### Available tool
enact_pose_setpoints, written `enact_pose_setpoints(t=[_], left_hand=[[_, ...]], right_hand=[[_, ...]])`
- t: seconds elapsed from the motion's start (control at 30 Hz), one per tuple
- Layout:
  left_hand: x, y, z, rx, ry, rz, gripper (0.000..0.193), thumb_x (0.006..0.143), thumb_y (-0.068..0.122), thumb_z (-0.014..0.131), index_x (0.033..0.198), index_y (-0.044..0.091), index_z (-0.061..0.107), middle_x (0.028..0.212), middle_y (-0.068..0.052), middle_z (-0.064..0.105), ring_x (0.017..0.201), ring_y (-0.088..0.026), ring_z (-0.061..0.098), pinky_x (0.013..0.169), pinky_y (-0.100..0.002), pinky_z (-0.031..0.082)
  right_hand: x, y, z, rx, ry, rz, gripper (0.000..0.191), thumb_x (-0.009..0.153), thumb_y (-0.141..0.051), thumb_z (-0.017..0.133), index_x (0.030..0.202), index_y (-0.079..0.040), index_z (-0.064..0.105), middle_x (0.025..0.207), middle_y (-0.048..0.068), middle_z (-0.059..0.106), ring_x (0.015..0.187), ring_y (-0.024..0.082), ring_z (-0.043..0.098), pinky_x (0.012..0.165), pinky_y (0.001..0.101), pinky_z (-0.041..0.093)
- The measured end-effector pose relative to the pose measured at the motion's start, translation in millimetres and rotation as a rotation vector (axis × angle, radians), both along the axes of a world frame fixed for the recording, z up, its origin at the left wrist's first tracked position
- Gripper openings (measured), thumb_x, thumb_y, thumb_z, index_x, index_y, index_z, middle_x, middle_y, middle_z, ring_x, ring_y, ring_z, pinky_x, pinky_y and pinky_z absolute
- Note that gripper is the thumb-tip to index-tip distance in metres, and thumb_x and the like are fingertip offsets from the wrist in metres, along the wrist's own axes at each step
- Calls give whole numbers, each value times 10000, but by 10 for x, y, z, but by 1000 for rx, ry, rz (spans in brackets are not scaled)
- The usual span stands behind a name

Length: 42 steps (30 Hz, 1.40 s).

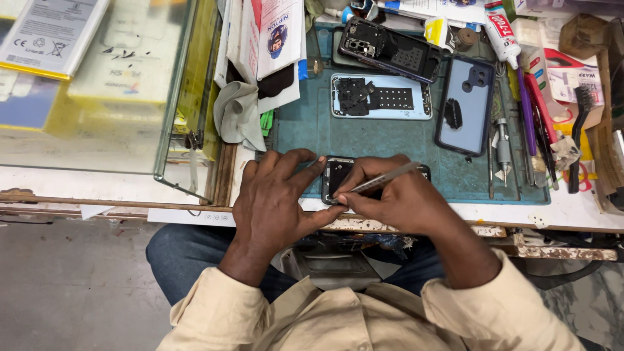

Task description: The person disassembles a smartphone, removes internal components, cleans the chassis with a brush, and reassembles parts. They handle the phone body, a battery, and small internal pieces using a metal tool and a purple brush on a cluttered workbench.

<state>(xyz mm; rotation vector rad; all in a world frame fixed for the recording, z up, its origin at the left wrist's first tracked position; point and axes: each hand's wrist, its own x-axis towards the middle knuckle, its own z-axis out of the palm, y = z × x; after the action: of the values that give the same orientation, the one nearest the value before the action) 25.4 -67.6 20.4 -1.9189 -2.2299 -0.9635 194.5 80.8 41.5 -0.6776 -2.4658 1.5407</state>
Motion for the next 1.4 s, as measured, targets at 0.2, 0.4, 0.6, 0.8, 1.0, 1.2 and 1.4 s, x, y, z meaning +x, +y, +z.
enact_pose_setpoints(t=[0.2,0.4,0.6,0.8,1.0,1.2,1.4], left_hand=[[-6,4,-3,18,11,0,699,668,594,855,1168,113,769,1187,-19,676,973,-230,589,796,-413,438],[12,6,-8,14,11,9,729,687,617,830,1213,118,754,1178,-11,675,970,-225,589,797,-411,435],[12,15,7,4,46,17,737,698,636,825,1212,115,743,1172,-6,678,967,-220,590,804,-416,430],[17,19,13,16,18,22,703,696,623,828,1188,126,753,1164,4,678,971,-220,592,830,-409,440],[4,3,2,20,25,13,724,673,612,832,1203,123,756,1173,-7,677,992,-224,595,819,-413,430],[7,10,-18,26,21,20,737,617,603,842,1183,138,759,1185,-16,679,985,-225,589,834,-419,422],[4,1,-39,8,6,21,737,618,598,847,1193,143,763,1180,0,684,1002,-220,595,832,-412,422]], right_hand=[[41,193,56,-72,-84,53,147,793,-110,834,826,-15,726,782,57,780,713,89,715,618,269,584],[261,299,80,-125,-27,57,143,812,-114,823,852,-16,727,839,48,791,786,77,734,684,256,601],[35,73,-70,0,-35,7,124,827,-136,836,882,-37,786,780,53,782,644,105,639,546,278,468],[83,50,-92,44,149,56,111,832,-101,827,878,-29,755,875,65,814,809,113,780,688,264,607],[154,74,-170,58,224,82,107,827,-70,827,870,-15,746,919,87,814,887,153,806,771,285,642],[94,-30,-203,227,316,98,136,845,-87,834,876,-28,715,941,87,810,914,172,823,773,282,656],[115,-156,-211,299,319,18,127,840,-84,818,908,-21,732,971,104,809,926,199,813,780,302,643]])
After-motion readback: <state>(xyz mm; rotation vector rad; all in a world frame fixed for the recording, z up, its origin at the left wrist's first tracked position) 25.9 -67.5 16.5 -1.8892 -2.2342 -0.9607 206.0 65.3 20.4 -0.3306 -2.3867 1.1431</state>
